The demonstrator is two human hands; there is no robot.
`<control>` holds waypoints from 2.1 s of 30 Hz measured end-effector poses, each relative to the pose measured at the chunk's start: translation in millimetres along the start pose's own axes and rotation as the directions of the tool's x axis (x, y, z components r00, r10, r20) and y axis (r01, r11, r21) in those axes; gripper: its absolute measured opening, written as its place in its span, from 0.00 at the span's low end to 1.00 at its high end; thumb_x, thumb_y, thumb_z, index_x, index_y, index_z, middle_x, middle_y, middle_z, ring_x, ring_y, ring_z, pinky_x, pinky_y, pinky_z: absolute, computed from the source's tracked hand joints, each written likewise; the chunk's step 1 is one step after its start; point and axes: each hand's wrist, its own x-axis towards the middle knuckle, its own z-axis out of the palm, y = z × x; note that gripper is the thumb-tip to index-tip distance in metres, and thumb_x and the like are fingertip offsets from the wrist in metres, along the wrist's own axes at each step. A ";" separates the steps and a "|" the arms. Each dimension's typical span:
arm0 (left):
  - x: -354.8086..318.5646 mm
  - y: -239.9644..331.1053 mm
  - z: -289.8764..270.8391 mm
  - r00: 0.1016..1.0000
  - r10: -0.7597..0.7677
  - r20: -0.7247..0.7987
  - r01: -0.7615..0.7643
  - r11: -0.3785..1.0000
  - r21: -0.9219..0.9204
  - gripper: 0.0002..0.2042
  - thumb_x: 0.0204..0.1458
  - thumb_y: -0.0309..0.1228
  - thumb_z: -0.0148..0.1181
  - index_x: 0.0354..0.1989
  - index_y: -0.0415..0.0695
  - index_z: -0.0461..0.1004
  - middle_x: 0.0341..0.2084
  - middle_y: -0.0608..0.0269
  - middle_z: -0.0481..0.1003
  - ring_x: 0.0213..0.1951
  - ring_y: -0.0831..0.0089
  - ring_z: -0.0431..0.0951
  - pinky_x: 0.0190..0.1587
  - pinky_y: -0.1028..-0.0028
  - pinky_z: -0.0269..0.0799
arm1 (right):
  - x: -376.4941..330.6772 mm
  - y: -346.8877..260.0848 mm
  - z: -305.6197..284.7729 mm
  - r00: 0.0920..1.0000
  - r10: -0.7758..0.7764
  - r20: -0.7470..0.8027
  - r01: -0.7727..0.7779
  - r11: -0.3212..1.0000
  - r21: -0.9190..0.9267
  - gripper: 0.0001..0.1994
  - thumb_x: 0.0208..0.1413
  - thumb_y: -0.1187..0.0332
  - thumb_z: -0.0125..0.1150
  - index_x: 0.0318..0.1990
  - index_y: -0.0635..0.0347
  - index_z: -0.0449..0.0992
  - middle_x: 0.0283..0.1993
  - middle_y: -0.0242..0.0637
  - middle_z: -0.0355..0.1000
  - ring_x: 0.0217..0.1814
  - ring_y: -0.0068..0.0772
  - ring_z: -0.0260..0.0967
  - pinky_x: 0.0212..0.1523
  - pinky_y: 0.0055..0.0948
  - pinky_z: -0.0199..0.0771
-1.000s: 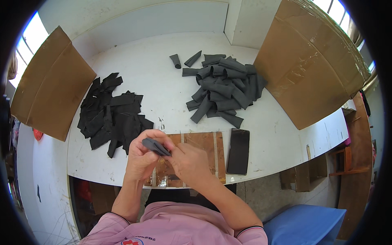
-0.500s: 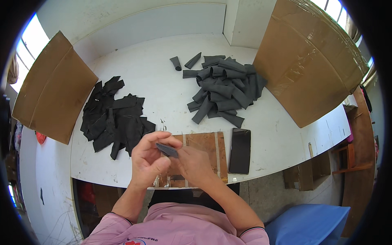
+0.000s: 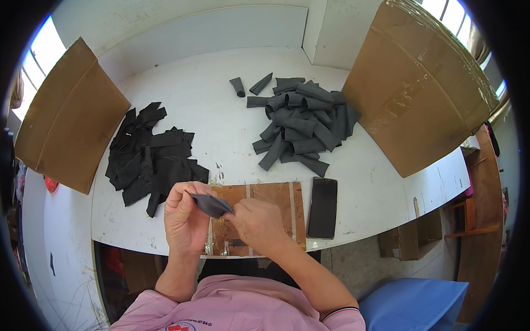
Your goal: The recorder is folding and prepping small black fabric strips on a workbench.
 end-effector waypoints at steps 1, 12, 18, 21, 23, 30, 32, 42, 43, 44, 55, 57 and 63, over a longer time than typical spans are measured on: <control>-0.5 0.8 -0.1 1.000 -0.016 0.018 0.016 1.000 0.018 0.07 0.50 0.31 0.51 0.29 0.40 0.65 0.29 0.59 0.67 0.34 0.69 0.66 0.41 0.71 0.61 | -1.7 -1.1 0.2 1.000 -0.002 -0.025 0.002 1.000 -0.010 0.11 0.42 0.65 0.58 0.18 0.59 0.64 0.16 0.35 0.60 0.19 0.37 0.61 0.18 0.32 0.59; -25.8 17.7 5.4 0.963 0.268 0.009 -0.249 0.883 0.398 0.10 0.50 0.30 0.48 0.35 0.35 0.65 0.31 0.57 0.69 0.32 0.74 0.68 0.36 0.75 0.62 | 56.8 -2.2 -49.6 0.982 -0.086 -0.168 0.119 0.972 0.202 0.12 0.48 0.64 0.52 0.25 0.66 0.67 0.18 0.39 0.64 0.15 0.32 0.60 0.18 0.26 0.60; -81.1 52.6 95.9 0.837 -0.386 0.388 0.473 0.867 -0.158 0.16 0.51 0.37 0.45 0.20 0.36 0.64 0.18 0.57 0.65 0.24 0.72 0.64 0.29 0.77 0.57 | 33.9 44.9 -48.4 0.693 0.720 -0.030 -0.527 0.535 0.660 0.16 0.54 0.59 0.47 0.29 0.64 0.70 0.15 0.28 0.62 0.14 0.14 0.54 0.14 0.14 0.52; -104.5 55.0 129.6 0.917 -0.380 0.124 0.389 0.775 -0.498 0.15 0.51 0.36 0.45 0.18 0.37 0.63 0.16 0.59 0.65 0.21 0.72 0.65 0.27 0.78 0.59 | -44.2 13.0 -24.3 0.706 0.703 -0.088 -0.563 0.631 0.534 0.09 0.54 0.70 0.45 0.28 0.65 0.69 0.13 0.26 0.58 0.14 0.13 0.51 0.15 0.15 0.49; -113.6 49.8 149.0 0.910 -0.413 -0.028 0.239 0.578 -0.780 0.15 0.50 0.35 0.46 0.16 0.38 0.63 0.14 0.60 0.65 0.19 0.71 0.65 0.25 0.78 0.60 | -103.4 -4.4 -15.9 0.701 0.710 -0.071 -0.622 0.657 0.426 0.09 0.53 0.71 0.45 0.27 0.66 0.69 0.13 0.28 0.60 0.15 0.14 0.55 0.16 0.16 0.53; -62.3 -2.1 133.2 0.387 -0.038 0.921 0.896 0.250 -0.366 0.19 0.50 0.32 0.46 0.08 0.41 0.59 0.08 0.59 0.61 0.12 0.63 0.63 0.16 0.75 0.58 | -215.9 -19.5 -10.5 0.538 0.842 0.028 -0.826 0.521 0.214 0.08 0.49 0.71 0.51 0.25 0.67 0.70 0.14 0.39 0.66 0.16 0.29 0.65 0.19 0.25 0.63; -64.7 -22.2 144.7 0.235 0.045 0.971 0.924 0.299 -0.237 0.19 0.49 0.30 0.46 0.06 0.41 0.56 0.04 0.59 0.57 0.08 0.62 0.58 0.12 0.71 0.50 | -221.7 -14.8 -18.3 0.397 0.918 -0.010 -0.886 0.386 0.255 0.09 0.49 0.68 0.51 0.25 0.66 0.70 0.17 0.43 0.66 0.19 0.36 0.66 0.21 0.30 0.64; -103.5 -83.0 172.1 -0.159 -0.640 0.752 0.851 0.297 0.432 0.14 0.49 0.31 0.50 0.16 0.39 0.58 0.10 0.64 0.58 0.10 0.80 0.54 0.12 0.80 0.48 | -244.2 5.1 -10.1 0.507 0.862 0.004 -0.860 0.505 0.077 0.15 0.46 0.59 0.48 0.21 0.61 0.72 0.23 0.48 0.69 0.27 0.49 0.68 0.28 0.42 0.65; -102.9 -84.8 180.1 -0.196 -0.637 0.745 0.837 0.287 0.466 0.13 0.49 0.30 0.50 0.17 0.39 0.58 0.10 0.63 0.59 0.10 0.80 0.54 0.12 0.80 0.48 | -229.5 -13.4 -35.5 0.383 0.921 0.076 -0.918 0.369 0.147 0.13 0.45 0.60 0.48 0.22 0.61 0.72 0.23 0.48 0.69 0.27 0.49 0.68 0.28 0.43 0.66; -102.4 -82.9 185.0 -0.186 -0.649 0.737 0.837 0.289 0.465 0.13 0.48 0.30 0.51 0.17 0.39 0.59 0.10 0.63 0.59 0.11 0.80 0.55 0.12 0.80 0.48 | -210.3 -37.2 -69.7 0.343 0.921 0.185 -0.935 0.315 0.163 0.11 0.43 0.62 0.47 0.21 0.61 0.71 0.23 0.48 0.69 0.28 0.49 0.68 0.28 0.43 0.66; -119.0 -107.5 216.2 -0.250 -0.684 0.685 0.635 0.418 0.650 0.11 0.43 0.27 0.55 0.16 0.38 0.60 0.11 0.60 0.62 0.11 0.79 0.59 0.13 0.80 0.51 | -260.3 -3.2 -11.7 0.470 0.881 -0.056 -0.765 0.438 0.472 0.07 0.41 0.68 0.50 0.24 0.60 0.73 0.24 0.47 0.71 0.30 0.44 0.70 0.29 0.39 0.66; -123.6 -110.0 236.9 -0.369 -0.494 0.788 0.579 0.541 0.610 0.05 0.45 0.21 0.53 0.21 0.39 0.65 0.14 0.67 0.64 0.19 0.83 0.64 0.21 0.82 0.57 | -289.6 26.1 15.3 0.682 0.724 -0.100 -0.700 0.687 0.194 0.05 0.43 0.70 0.52 0.24 0.61 0.73 0.26 0.44 0.71 0.27 0.34 0.70 0.23 0.31 0.66; -108.0 -87.3 271.5 -0.532 -0.483 0.696 0.400 0.581 0.709 0.07 0.48 0.26 0.50 0.21 0.39 0.63 0.14 0.61 0.66 0.18 0.75 0.67 0.18 0.74 0.59 | -260.6 6.1 -22.7 0.426 0.904 -0.046 -0.762 0.386 0.520 0.11 0.50 0.65 0.51 0.26 0.64 0.72 0.17 0.41 0.69 0.19 0.35 0.69 0.22 0.30 0.67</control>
